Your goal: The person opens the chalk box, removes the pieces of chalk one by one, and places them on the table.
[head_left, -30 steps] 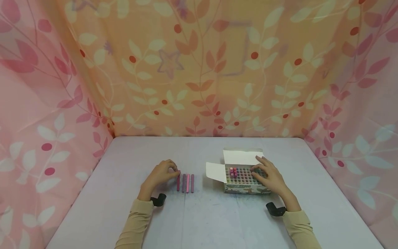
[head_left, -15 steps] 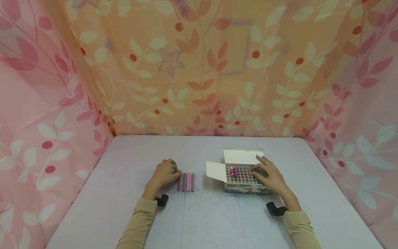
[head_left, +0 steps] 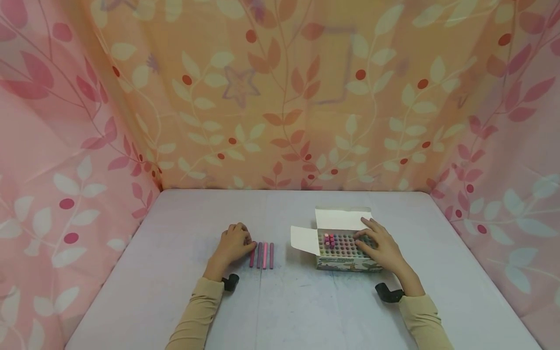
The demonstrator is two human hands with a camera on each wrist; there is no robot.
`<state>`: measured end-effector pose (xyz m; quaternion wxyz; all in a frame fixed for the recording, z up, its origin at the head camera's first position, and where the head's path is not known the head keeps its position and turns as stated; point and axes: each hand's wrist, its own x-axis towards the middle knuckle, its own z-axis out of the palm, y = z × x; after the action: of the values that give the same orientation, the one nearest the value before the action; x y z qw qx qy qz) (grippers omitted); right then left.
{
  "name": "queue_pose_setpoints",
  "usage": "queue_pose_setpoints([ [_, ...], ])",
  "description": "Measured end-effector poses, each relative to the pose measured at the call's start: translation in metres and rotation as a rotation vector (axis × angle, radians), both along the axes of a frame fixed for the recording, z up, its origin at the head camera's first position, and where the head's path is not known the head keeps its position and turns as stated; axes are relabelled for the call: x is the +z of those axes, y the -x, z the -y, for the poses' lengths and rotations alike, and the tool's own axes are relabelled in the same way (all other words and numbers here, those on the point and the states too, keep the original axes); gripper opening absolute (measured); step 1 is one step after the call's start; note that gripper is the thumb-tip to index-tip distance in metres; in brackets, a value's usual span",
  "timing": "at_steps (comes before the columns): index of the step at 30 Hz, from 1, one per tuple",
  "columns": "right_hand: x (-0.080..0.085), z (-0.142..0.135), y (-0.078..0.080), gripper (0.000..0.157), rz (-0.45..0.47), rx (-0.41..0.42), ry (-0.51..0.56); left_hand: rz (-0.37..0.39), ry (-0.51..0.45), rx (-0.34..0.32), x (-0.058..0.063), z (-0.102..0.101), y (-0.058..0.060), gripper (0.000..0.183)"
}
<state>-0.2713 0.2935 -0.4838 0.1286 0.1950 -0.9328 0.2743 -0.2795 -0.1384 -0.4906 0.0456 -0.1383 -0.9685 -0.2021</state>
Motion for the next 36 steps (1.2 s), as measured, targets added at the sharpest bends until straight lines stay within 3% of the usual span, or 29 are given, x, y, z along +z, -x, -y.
queue_pose_setpoints([
  [8, 0.0, -0.002, 0.001, 0.012, -0.028, 0.0, -0.002, -0.017, 0.035, 0.011, -0.002, 0.0, 0.004, 0.027],
  [16, -0.001, -0.004, 0.002, 0.012, -0.037, 0.005, -0.002, -0.027, 0.05, 0.014, 0.004, -0.001, 0.004, 0.023],
  [27, -0.003, -0.001, 0.002, 0.012, -0.03, 0.007, 0.007, -0.127, -0.043, -0.072, 0.034, -0.016, -0.008, 0.014],
  [36, -0.003, -0.001, -0.001, 0.012, -0.025, -0.002, -0.005, -0.221, -0.107, -0.168, 0.054, -0.048, -0.014, 0.009],
])
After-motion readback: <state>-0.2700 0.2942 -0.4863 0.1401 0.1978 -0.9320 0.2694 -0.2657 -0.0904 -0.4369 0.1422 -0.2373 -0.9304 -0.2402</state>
